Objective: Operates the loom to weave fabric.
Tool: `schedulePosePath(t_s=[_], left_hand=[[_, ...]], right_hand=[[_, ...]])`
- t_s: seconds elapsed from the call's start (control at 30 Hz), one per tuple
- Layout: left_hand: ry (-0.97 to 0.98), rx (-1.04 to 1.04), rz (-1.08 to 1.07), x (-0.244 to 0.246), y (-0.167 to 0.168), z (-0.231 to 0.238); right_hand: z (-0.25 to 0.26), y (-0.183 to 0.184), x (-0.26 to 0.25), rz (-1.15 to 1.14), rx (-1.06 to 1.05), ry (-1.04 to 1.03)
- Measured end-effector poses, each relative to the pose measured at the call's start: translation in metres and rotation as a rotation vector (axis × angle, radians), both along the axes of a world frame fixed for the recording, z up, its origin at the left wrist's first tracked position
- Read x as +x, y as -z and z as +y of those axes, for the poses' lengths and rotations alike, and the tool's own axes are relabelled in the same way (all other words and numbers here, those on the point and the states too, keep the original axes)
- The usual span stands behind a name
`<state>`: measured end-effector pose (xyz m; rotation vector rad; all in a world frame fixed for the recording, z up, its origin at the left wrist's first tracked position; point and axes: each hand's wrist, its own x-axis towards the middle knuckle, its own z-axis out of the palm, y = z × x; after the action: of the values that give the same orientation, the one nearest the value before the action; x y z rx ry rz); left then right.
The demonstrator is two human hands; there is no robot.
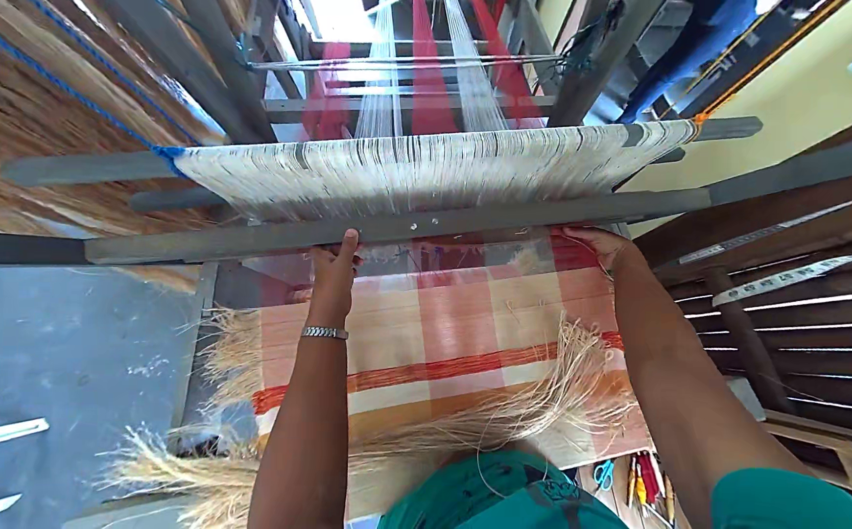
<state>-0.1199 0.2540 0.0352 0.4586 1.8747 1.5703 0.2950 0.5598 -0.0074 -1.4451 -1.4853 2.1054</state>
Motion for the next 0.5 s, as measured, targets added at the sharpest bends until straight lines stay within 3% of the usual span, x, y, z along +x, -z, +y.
schedulePosePath(t_s=[0.17, 0.23, 0.3, 0.4, 0.5], left_hand=[[-0.079, 0.049, -0.016, -0.004, 0.005, 0.001], [-0.116, 0.072, -0.005, -0.004, 0.004, 0.002], [-0.140, 0.074, 0.009, -0.002, 0.003, 0.002], [-0.176, 0.067, 0.016, -0.001, 0.002, 0.005], [-0.191, 0.088, 0.064, 0.000, 0.001, 0.004]], right_hand=[[0.002, 0.005, 0.012, 0.005, 0.121, 0.216], [-0.004, 0.001, 0.022, -0.028, 0.275, 0.378], [-0.018, -0.013, 0.027, -0.245, 0.512, 0.487], [-0.052, -0.043, 0.012, -0.516, 0.803, 0.410], [-0.081, -0.047, -0.023, -0.436, 0.735, 0.135]])
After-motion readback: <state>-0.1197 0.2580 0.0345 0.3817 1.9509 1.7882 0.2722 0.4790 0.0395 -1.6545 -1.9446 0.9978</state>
